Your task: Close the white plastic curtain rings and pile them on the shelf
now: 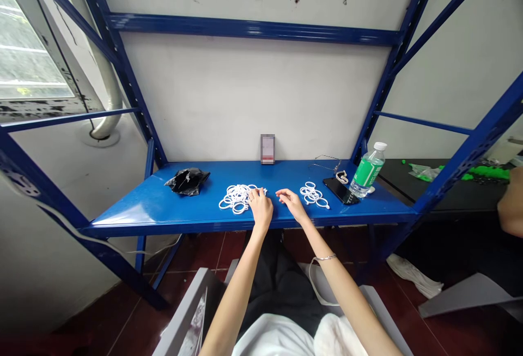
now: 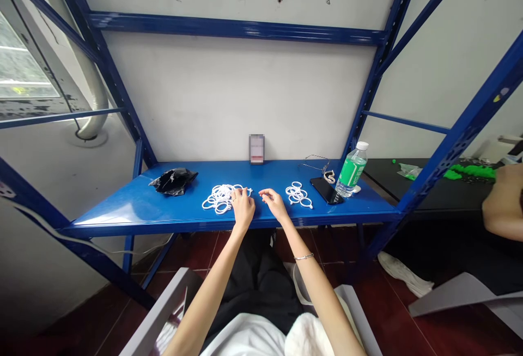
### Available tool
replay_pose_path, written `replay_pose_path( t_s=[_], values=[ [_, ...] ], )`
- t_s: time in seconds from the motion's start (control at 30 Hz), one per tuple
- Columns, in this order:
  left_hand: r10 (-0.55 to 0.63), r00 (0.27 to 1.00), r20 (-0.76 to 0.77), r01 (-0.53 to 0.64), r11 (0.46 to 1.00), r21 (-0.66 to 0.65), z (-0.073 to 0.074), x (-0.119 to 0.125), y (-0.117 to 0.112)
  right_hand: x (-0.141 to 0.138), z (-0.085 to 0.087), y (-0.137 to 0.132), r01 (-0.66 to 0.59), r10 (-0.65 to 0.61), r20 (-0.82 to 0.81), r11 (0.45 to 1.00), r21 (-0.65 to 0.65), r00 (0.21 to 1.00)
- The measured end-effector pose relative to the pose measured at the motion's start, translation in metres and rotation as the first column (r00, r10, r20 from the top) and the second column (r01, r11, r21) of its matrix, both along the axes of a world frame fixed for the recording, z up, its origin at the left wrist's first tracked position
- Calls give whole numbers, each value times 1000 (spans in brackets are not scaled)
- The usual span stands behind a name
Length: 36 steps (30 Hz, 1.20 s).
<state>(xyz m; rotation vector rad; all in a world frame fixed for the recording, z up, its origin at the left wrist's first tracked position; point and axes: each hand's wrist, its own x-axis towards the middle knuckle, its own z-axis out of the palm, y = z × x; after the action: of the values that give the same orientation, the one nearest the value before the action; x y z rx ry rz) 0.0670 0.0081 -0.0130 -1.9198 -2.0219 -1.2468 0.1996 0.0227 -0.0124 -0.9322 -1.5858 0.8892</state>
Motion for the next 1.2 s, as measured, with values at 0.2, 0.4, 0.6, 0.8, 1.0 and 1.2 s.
replay_pose_path(
  t_s=[0.2,0.4,0.6,0.8,1.0,1.2],
  values=[
    [-269,938,-218,282,959,32,-1,-1,-1,3,2,-10,331,-438,227,860,389,870],
    [-460,844,-276,462,885,-65,-5,-1,3,43,3,-19,602,-819,412,574,555,400],
    [-495,846,-200,488,868,-88,-7,-4,6,91,-4,-15,600,-766,576,611,517,284],
    [-666,736,-116,662,745,-80,-5,-26,4,97,-4,-8,546,-752,584,640,540,305],
    [-705,709,-14,704,709,-42,-7,-45,-3,94,4,-9,565,-816,453,576,591,358],
    [-707,699,109,713,700,-31,-6,-47,-1,67,16,-12,460,-542,206,821,338,815]
  ],
)
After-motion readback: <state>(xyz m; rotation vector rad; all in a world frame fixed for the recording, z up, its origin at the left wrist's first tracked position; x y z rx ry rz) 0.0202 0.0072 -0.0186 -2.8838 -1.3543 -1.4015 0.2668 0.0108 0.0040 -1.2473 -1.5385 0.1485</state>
